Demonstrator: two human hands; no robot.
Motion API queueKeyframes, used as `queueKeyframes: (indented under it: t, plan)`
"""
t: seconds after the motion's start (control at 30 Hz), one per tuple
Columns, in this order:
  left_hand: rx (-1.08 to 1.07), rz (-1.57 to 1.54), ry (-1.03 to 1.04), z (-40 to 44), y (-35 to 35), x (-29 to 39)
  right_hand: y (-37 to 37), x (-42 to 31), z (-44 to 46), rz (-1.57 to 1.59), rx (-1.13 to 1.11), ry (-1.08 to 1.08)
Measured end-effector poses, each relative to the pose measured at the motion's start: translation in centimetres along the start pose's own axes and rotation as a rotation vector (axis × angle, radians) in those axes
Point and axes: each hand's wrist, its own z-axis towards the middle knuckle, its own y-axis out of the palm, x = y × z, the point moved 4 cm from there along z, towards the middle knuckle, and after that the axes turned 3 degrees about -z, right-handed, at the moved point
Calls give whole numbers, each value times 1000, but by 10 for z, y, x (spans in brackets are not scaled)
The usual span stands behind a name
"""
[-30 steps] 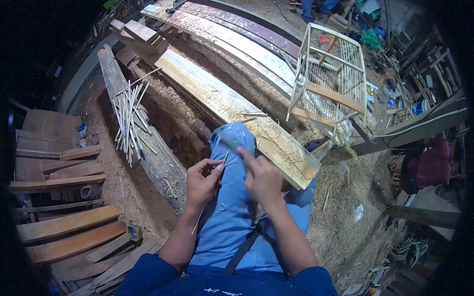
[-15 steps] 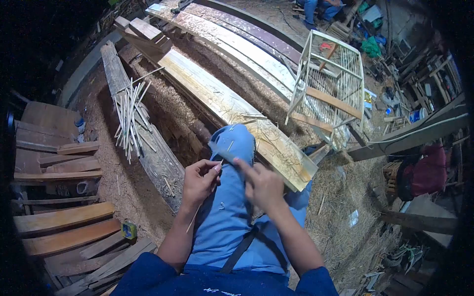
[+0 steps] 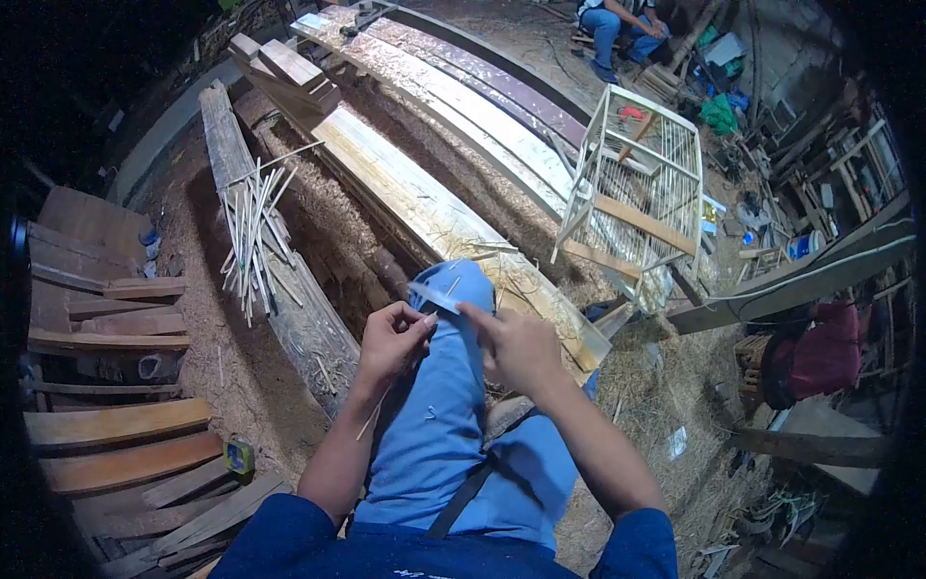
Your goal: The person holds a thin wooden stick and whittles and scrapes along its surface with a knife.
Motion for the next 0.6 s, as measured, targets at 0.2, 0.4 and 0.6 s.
queueKeyframes:
  t: [0.2,0.4,0.6]
  plan:
    - [-143,-111,8,-17,-8,14,-6,17,10,6,41,42]
    - [-73,-107,2,-16,-8,10,-16,10,20,-181,-43,18]
    - [-19,-143,47,-12,-24,-5,-18,-8,13,-120,-82,-153]
